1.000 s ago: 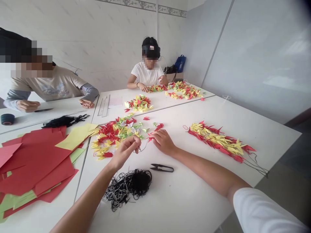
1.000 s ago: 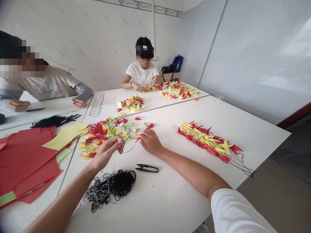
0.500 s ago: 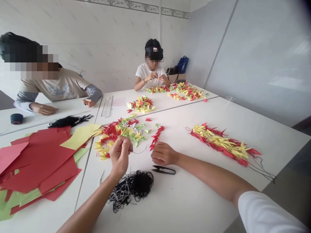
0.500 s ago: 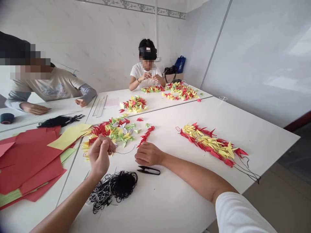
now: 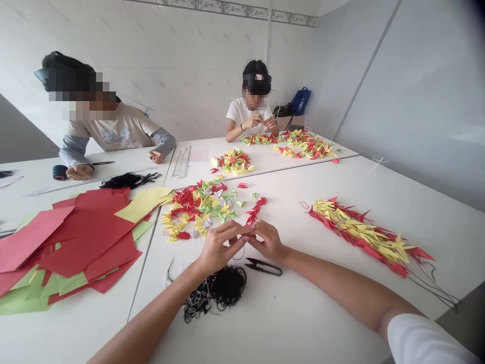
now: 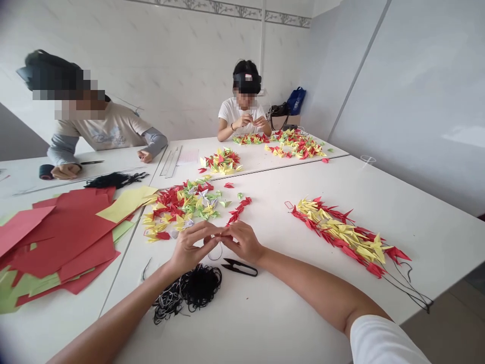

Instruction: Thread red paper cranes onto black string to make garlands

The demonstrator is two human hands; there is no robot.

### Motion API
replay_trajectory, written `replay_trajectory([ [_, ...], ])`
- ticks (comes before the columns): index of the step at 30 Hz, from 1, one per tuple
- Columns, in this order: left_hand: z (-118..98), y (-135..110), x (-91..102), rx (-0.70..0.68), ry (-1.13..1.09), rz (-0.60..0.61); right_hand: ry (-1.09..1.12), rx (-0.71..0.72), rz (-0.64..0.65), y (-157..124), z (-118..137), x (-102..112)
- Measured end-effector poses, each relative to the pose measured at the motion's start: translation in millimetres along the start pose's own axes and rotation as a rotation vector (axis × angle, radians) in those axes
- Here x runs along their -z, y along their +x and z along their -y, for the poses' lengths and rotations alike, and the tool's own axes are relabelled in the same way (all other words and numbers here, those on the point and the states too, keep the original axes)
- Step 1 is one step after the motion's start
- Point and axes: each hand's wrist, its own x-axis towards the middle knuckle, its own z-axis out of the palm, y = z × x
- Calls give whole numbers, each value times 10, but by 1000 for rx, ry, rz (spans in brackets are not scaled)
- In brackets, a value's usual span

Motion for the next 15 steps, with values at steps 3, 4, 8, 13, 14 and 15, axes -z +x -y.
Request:
replay_trajectory([
  [3,75,116,357,181,244,122,56,-80,141,27,-25,6],
  [4,125,140,519,264,340,153,61,-117,189,45,-39,3],
  [8,424,84,1133,587,633,317,-9,-302,241,116,-136,-23],
  [13,774,-73,1260,698,785,492,-37,-323,83,134,-214,-37],
  [14,818,-84,1218,683,788,498,-48,-298,62,132,-208,-34],
  [15,850,-89,1174,667,787,497,-60,-277,48,131,-196,-31],
])
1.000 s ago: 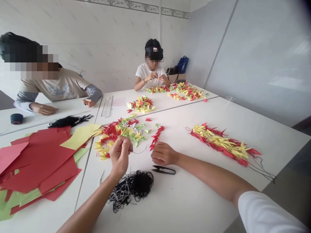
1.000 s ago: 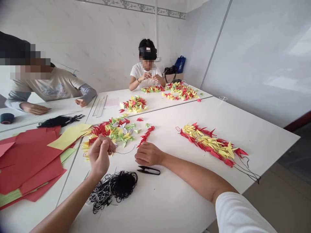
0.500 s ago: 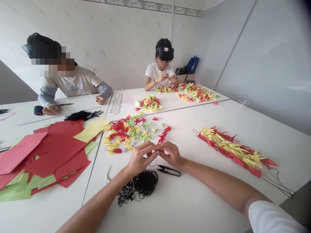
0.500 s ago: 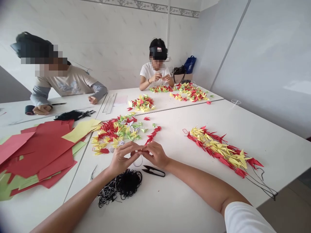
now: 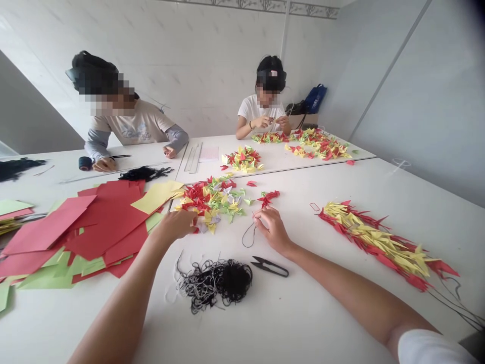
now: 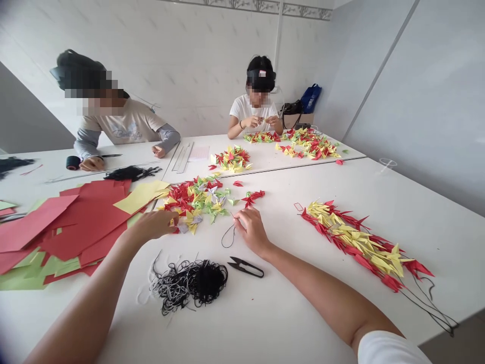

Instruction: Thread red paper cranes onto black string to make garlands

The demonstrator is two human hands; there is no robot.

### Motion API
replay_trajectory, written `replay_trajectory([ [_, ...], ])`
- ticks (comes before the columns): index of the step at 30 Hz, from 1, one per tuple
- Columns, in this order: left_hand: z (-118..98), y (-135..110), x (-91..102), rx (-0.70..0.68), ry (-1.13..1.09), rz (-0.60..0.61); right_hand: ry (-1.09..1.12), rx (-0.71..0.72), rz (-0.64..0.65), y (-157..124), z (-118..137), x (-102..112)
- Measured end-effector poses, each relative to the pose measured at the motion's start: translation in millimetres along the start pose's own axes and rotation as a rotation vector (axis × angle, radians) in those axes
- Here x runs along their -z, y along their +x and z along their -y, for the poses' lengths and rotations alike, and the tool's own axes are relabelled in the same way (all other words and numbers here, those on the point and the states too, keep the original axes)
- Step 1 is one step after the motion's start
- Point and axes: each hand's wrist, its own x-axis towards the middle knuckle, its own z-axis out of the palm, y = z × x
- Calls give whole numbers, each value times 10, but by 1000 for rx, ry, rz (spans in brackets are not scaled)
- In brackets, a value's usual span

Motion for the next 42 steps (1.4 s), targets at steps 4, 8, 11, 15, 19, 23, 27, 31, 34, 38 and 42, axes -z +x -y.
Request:
replay_trajectory([
  [4,-60,23,-25,-15,-24,-29,18,44,2,-7,55,12],
  [8,-103,-75,174,55,38,-98,74,83,29,-4,71,9],
  [11,-237,-155,336,66,72,-270,91,117,52,-12,63,-11],
  [15,-623,-192,332,-54,-216,-410,108,128,33,-22,58,-39],
  [19,-1053,-108,-39,-267,-808,-300,111,89,-12,-8,79,-29],
  [23,-1278,21,-490,-241,-1141,-153,119,38,-71,31,99,3],
  [27,-1304,100,-602,-129,-1320,-137,154,-18,-98,63,102,13],
  [31,-1301,157,-497,5,-1533,-78,184,-32,-88,64,86,-7],
  [34,-1345,181,-507,33,-1623,-198,191,-30,-77,57,68,-27],
  [38,-1425,149,-616,-23,-1537,-352,208,-22,-67,58,51,-38],
  [42,-1450,112,-644,-118,-1584,-359,222,-35,-70,72,54,-23],
])
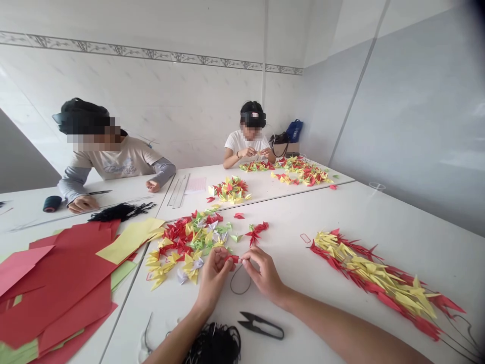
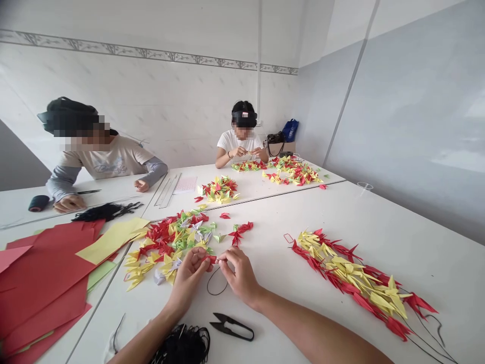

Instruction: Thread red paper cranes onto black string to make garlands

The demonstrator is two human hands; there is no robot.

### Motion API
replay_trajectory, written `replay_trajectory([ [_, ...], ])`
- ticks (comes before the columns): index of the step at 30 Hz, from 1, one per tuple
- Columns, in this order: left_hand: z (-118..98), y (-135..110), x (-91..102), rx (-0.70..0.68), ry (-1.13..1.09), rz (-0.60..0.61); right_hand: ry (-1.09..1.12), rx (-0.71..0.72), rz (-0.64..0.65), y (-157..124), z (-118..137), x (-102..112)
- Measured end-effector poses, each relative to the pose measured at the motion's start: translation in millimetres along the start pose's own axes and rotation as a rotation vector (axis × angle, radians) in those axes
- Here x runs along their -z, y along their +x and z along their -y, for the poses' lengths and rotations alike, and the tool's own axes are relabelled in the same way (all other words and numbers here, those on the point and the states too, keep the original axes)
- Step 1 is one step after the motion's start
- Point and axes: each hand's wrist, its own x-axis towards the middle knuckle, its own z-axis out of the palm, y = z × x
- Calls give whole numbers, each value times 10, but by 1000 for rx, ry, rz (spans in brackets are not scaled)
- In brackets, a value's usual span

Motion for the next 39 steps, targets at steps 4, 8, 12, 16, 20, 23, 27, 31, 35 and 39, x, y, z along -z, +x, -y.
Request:
replay_trajectory([
  [4,-4,26,24,-3,-20,-2,40,-26,3,9,20,17],
  [8,36,34,42,-62,72,40,50,-79,50,-7,26,17],
  [12,45,1,29,-175,225,86,19,-135,69,-38,16,5],
  [16,25,-25,18,-292,326,94,-39,-151,87,-60,5,-7],
  [20,-6,-37,12,-352,349,98,-8,-169,95,-63,6,0],
  [23,-27,-45,2,-366,350,117,33,-185,116,-59,4,10],
  [27,-12,-42,-13,-373,364,99,77,-206,144,-60,-12,13],
  [31,24,-30,-22,-385,361,62,112,-233,173,-65,-19,15],
  [35,29,-25,-22,-405,378,39,141,-245,211,-61,-4,21],
  [39,18,-26,-22,-434,409,31,148,-235,225,-49,9,27],
])
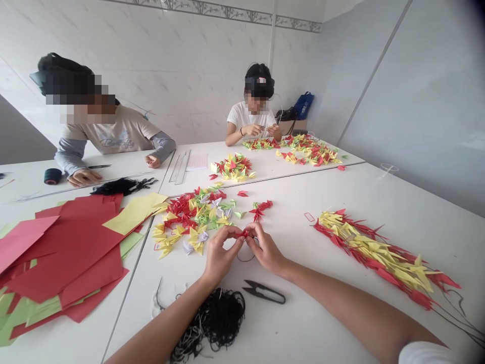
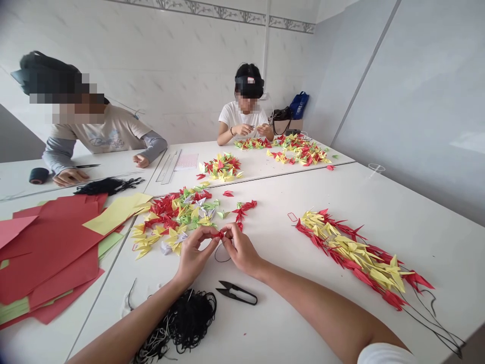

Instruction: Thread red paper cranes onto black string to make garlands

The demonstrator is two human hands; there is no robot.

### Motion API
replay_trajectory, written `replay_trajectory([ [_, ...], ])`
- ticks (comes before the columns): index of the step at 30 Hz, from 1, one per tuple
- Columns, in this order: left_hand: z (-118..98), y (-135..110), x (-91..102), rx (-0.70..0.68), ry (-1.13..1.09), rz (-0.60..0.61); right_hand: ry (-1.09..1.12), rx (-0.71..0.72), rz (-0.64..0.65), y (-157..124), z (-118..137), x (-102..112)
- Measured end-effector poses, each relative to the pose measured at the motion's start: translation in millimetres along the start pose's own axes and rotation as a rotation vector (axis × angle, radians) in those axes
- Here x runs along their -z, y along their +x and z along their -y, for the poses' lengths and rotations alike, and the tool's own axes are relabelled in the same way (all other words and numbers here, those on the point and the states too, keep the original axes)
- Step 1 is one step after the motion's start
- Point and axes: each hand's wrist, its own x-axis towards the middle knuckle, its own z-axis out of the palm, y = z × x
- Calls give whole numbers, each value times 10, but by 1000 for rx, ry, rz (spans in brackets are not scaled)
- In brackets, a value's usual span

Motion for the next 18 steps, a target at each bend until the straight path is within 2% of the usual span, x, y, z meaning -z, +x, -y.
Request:
replay_trajectory([
  [9,-39,8,-8,-142,90,-23,-13,-17,-72,11,54,5],
  [18,11,12,-2,-48,66,-44,74,-57,-149,20,75,45],
])
